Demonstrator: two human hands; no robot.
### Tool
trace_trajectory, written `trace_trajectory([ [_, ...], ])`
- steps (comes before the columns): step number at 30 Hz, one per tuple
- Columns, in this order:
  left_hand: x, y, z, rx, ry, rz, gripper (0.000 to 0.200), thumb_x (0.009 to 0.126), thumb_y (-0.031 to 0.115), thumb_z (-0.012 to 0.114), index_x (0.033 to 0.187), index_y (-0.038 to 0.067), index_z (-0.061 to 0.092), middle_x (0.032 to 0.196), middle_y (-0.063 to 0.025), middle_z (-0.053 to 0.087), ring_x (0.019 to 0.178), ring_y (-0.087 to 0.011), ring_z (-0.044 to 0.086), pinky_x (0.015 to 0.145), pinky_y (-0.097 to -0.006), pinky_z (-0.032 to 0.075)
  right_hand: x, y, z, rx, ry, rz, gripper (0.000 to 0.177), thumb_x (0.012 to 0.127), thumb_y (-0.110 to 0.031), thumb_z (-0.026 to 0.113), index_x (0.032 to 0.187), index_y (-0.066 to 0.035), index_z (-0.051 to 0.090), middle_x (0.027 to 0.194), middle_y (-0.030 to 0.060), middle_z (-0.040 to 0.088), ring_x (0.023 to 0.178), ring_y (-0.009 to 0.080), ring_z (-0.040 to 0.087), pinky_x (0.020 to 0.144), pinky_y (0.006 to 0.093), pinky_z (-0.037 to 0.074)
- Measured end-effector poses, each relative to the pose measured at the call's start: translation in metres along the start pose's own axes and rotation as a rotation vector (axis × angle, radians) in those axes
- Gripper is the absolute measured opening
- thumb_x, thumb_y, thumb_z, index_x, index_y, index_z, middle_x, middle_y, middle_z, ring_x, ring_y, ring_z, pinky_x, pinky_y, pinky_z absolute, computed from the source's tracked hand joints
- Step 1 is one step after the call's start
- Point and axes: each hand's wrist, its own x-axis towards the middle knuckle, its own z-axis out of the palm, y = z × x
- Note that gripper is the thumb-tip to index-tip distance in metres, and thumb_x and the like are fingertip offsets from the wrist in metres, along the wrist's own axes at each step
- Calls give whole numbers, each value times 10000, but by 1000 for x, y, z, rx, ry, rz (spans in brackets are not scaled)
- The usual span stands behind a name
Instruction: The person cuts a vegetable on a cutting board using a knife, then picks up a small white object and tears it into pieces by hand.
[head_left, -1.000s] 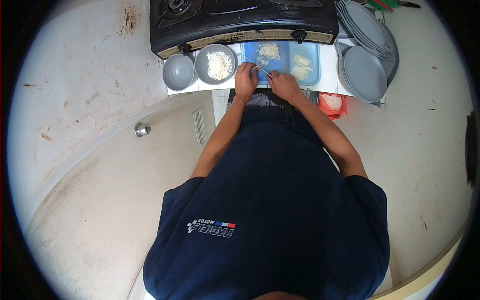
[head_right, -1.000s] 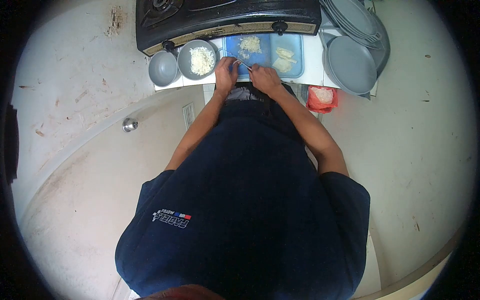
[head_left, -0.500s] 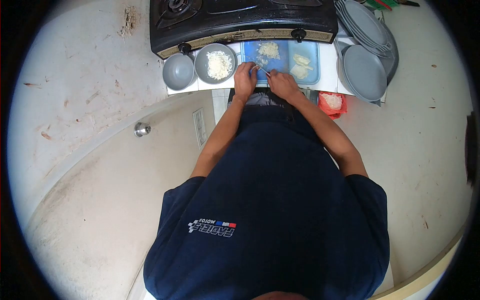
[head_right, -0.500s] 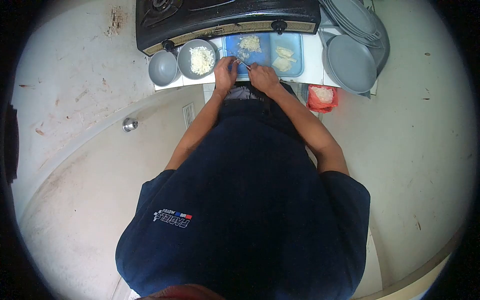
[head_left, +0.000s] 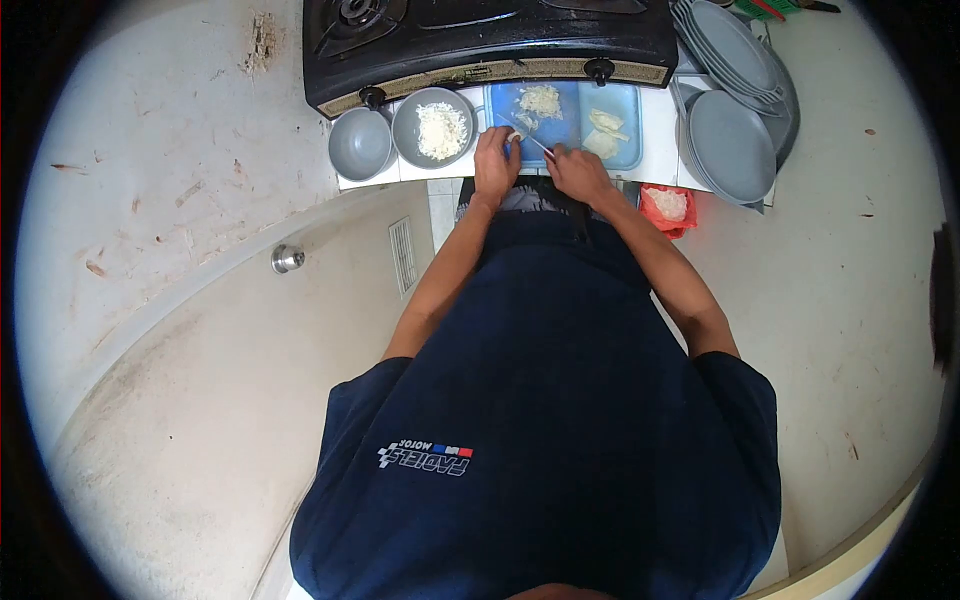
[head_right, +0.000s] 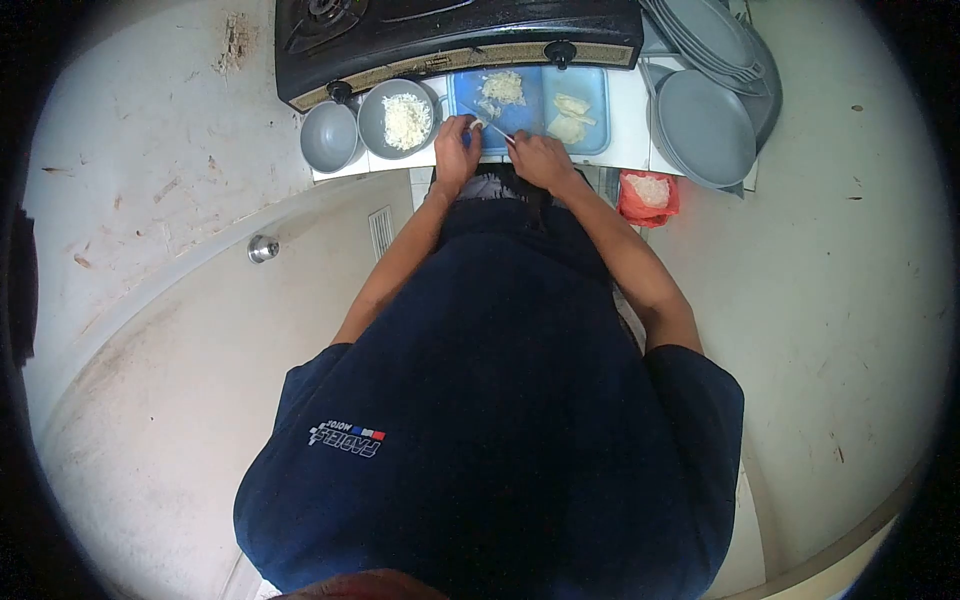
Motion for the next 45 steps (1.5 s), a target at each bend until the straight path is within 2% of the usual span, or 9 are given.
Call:
trace_trajectory([
  [2, 0, 1, 1, -72, 14, -50, 96, 869, 12, 676, 964, -3, 674, 881, -174, 636, 846, -374, 611, 770, -457, 499, -4, -3, 2, 27, -5, 4, 344, 1029, -299, 527, 948, 25, 608, 681, 263, 672, 656, 437, 700, 635, 521, 580],
  [9, 2, 3, 0, -28, -4, -64, 81, 869, 14, 681, 950, 9, 686, 852, -164, 631, 825, -367, 615, 756, -451, 497, -4, -3, -2, 31, -41, -2, 338, 1028, -297, 532, 953, 25, 602, 685, 264, 674, 659, 447, 699, 635, 532, 577],
  [11, 1, 1, 1, -36, 1, -55, 80, 871, 14, 680, 951, 6, 686, 853, -165, 629, 829, -368, 616, 754, -452, 495, 1, -7, -1, 15, -79, 20, 342, 1017, -301, 531, 962, 26, 615, 755, 263, 703, 735, 440, 720, 705, 534, 579],
  [14, 1, 0, 1, -7, 10, -39, 86, 881, 32, 700, 954, -12, 690, 866, -174, 660, 812, -353, 652, 731, -444, 510, 11, -16, -5, -9, -70, 34, 333, 1014, -296, 533, 962, 22, 617, 771, 259, 710, 740, 434, 724, 716, 525, 581],
  [24, 1, 2, 1, -82, 17, -94, 66, 866, 10, 695, 925, 0, 669, 854, -164, 647, 824, -353, 627, 753, -441, 501, 1, -13, -4, -65, -66, -8, 305, 1012, -267, 532, 935, 15, 621, 797, 250, 720, 727, 408, 732, 692, 493, 592],
  [26, 1, 2, 1, -49, 3, -111, 95, 890, 34, 711, 972, -10, 689, 884, -181, 689, 817, -332, 689, 748, -418, 543, 4, -16, -4, -61, -68, 9, 297, 1008, -251, 534, 914, 16, 624, 785, 250, 716, 724, 401, 735, 675, 488, 596],
  [36, -1, 0, 3, -79, 37, -124, 92, 891, 34, 731, 961, -20, 712, 886, -172, 698, 790, -302, 704, 726, -389, 553, -6, -4, 2, -42, -56, -7, 297, 1002, -245, 541, 908, 22, 629, 772, 248, 713, 698, 405, 729, 648, 498, 591],
  [39, -1, 1, 3, -57, 45, -122, 92, 891, 32, 731, 963, -22, 710, 890, -173, 699, 792, -302, 705, 729, -391, 553, -12, 3, -1, -123, -5, -41, 350, 1025, -291, 530, 900, 22, 625, 678, 240, 682, 653, 412, 715, 636, 496, 589],
  [45, -1, 1, 0, -46, 42, -118, 102, 891, 35, 729, 973, -23, 714, 888, -175, 693, 794, -312, 698, 728, -400, 545, 8, -6, -3, 12, -27, 41, 347, 1018, -280, 525, 913, 31, 638, 785, 277, 706, 722, 440, 720, 684, 524, 584],
])
